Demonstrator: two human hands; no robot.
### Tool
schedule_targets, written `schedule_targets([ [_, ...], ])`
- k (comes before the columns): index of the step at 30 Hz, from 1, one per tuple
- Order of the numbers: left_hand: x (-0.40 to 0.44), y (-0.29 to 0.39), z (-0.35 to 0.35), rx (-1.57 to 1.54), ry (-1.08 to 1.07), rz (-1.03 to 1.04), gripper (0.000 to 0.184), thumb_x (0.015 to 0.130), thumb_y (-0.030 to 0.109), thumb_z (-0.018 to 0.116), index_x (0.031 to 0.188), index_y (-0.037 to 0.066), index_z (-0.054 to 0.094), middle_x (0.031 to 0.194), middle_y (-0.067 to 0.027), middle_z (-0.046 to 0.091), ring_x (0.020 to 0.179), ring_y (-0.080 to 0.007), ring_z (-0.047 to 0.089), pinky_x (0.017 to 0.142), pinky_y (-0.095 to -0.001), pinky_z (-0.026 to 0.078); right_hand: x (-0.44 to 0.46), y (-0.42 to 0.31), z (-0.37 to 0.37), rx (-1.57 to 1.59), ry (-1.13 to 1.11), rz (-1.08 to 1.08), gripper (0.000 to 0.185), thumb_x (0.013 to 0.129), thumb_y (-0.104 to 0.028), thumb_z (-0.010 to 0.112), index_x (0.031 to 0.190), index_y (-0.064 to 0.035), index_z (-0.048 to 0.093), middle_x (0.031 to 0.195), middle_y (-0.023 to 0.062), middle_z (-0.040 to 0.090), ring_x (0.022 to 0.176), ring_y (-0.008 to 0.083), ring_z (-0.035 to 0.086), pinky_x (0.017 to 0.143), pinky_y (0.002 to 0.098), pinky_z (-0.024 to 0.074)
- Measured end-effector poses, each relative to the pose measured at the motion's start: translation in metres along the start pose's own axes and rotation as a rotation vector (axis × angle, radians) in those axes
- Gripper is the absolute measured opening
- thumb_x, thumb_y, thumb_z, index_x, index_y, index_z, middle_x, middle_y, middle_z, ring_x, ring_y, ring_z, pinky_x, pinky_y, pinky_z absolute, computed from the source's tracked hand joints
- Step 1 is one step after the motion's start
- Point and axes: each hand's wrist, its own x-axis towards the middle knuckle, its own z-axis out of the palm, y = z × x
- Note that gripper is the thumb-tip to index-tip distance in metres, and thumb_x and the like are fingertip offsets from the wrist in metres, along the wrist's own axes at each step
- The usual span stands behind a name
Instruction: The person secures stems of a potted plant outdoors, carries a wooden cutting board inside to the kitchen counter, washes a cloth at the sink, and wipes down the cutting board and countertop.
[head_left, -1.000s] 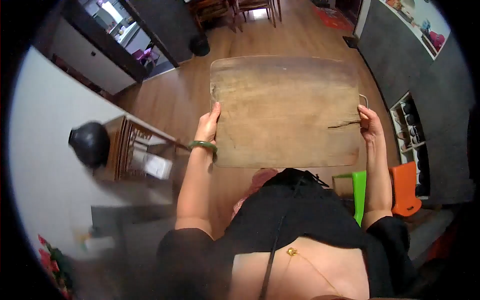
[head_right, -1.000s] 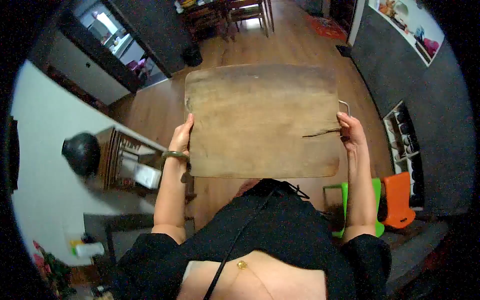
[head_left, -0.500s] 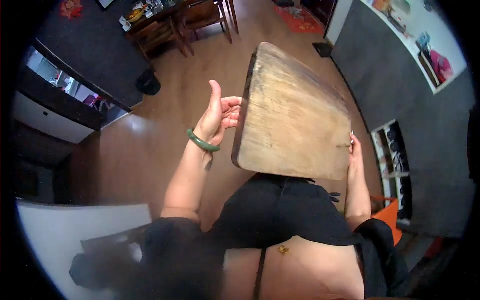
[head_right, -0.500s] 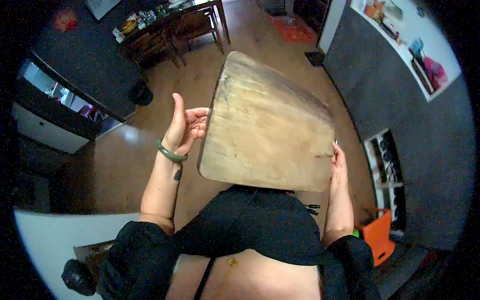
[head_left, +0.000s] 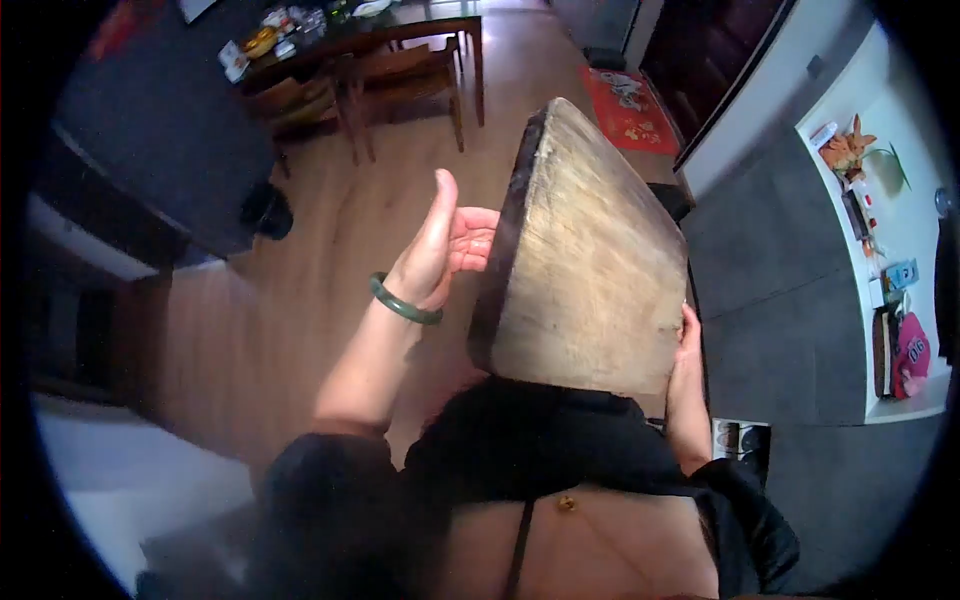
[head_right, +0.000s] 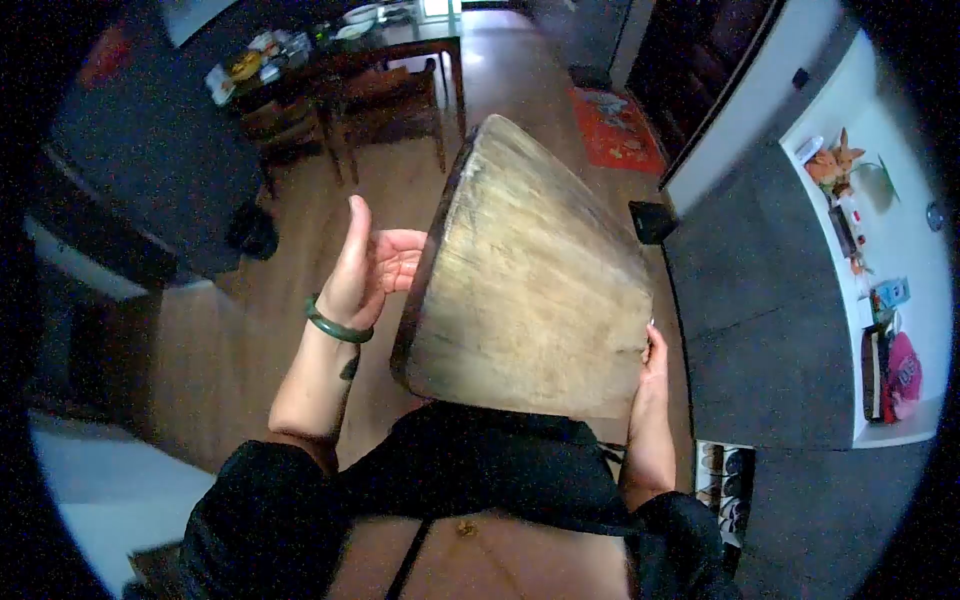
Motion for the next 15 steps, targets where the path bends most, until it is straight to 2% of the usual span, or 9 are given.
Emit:
schedule_targets([
  [1, 0.033, 0.003, -0.013, 0.089, 0.030, 0.046, 0.081, 0.080, 0.067, 0.024, 0.097, -0.004, 0.058, 0.086, -0.0085, 0.063, 0.075, -0.0122, 0.060, 0.068, -0.0220, 0.048, 0.020, -0.002, 0.004, 0.021, 0.021, -0.007, 0.024, 0.077, -0.025, 0.057, 0.093, -0.0079, 0.060, 0.083, 0.0023, 0.063, 0.067, 0.0147, 0.059, 0.063, 0.0289, 0.0494],
  [2, 0.068, 0.012, -0.025, 0.178, 0.055, 0.105, 0.070, 0.084, 0.061, 0.033, 0.097, -0.003, 0.059, 0.086, -0.0077, 0.063, 0.074, -0.0120, 0.060, 0.066, -0.0214, 0.047, 0.016, -0.022, 0.044, 0.065, 0.010, -0.007, 0.028, 0.076, -0.026, 0.058, 0.098, -0.0078, 0.058, 0.090, 0.0040, 0.062, 0.078, 0.0185, 0.058, 0.071, 0.0327, 0.0479],
  [3, 0.102, 0.024, -0.041, 0.139, -0.012, 0.096, 0.043, 0.086, 0.038, 0.049, 0.097, -0.002, 0.059, 0.087, -0.0071, 0.063, 0.073, -0.0116, 0.059, 0.065, -0.0212, 0.046, 0.024, -0.044, 0.086, 0.110, -0.010, -0.009, 0.034, 0.075, -0.026, 0.059, 0.104, -0.0077, 0.057, 0.098, 0.0057, 0.061, 0.090, 0.0222, 0.057, 0.079, 0.0365, 0.0464],
  [4, 0.152, 0.032, -0.043, 0.051, 0.029, 0.148, 0.032, 0.083, 0.025, 0.055, 0.098, -0.003, 0.059, 0.087, -0.0065, 0.063, 0.075, -0.0120, 0.059, 0.067, -0.0211, 0.045, 0.050, -0.068, 0.108, 0.132, 0.007, -0.023, 0.034, 0.075, -0.026, 0.059, 0.104, -0.0077, 0.057, 0.098, 0.0057, 0.061, 0.090, 0.0222, 0.057, 0.079, 0.0365, 0.0464],
  [8, 0.274, 0.077, -0.074, -0.043, -0.086, 0.055, 0.024, 0.078, 0.012, 0.057, 0.096, -0.004, 0.058, 0.089, -0.0069, 0.063, 0.078, -0.0127, 0.060, 0.072, -0.0224, 0.045, 0.093, -0.137, 0.181, 0.089, 0.123, -0.020, 0.031, 0.074, -0.027, 0.061, 0.099, -0.0077, 0.059, 0.094, 0.0056, 0.062, 0.084, 0.0217, 0.058, 0.076, 0.0369, 0.0471],
  [10, 0.342, 0.104, -0.077, -0.068, -0.117, -0.002, 0.020, 0.077, 0.008, 0.057, 0.093, -0.004, 0.058, 0.089, -0.0072, 0.063, 0.080, -0.0125, 0.060, 0.074, -0.0226, 0.045, 0.135, -0.176, 0.201, 0.127, 0.166, -0.042, 0.024, 0.076, -0.025, 0.059, 0.092, -0.0067, 0.059, 0.084, 0.0065, 0.062, 0.075, 0.0209, 0.058, 0.069, 0.0339, 0.0473],
  [12, 0.408, 0.114, -0.083, -0.043, -0.061, 0.018, 0.025, 0.075, 0.007, 0.056, 0.097, -0.006, 0.056, 0.092, -0.0099, 0.062, 0.082, -0.0147, 0.060, 0.076, -0.0250, 0.046, 0.179, -0.218, 0.229, 0.112, 0.206, -0.057, 0.017, 0.076, -0.025, 0.059, 0.081, -0.0085, 0.059, 0.074, 0.0032, 0.060, 0.065, 0.0177, 0.056, 0.061, 0.0304, 0.0457],
  [14, 0.474, 0.122, -0.093, -0.088, -0.023, 0.022, 0.028, 0.075, 0.008, 0.056, 0.099, -0.007, 0.056, 0.093, -0.0107, 0.062, 0.082, -0.0157, 0.060, 0.077, -0.0254, 0.045, 0.299, -0.244, 0.155, 0.276, -0.480, 0.114, 0.016, 0.077, -0.023, 0.058, 0.083, -0.0086, 0.060, 0.074, 0.0025, 0.060, 0.062, 0.0161, 0.054, 0.057, 0.0282, 0.0445],
  [15, 0.506, 0.122, -0.098, -0.163, 0.019, 0.048, 0.031, 0.074, 0.009, 0.056, 0.101, -0.007, 0.055, 0.093, -0.0115, 0.062, 0.082, -0.0166, 0.059, 0.077, -0.0258, 0.045, 0.302, -0.261, 0.221, 0.204, -0.221, -0.041, 0.017, 0.077, -0.024, 0.058, 0.084, -0.0086, 0.060, 0.073, 0.0019, 0.059, 0.061, 0.0155, 0.053, 0.057, 0.0274, 0.0440],
])
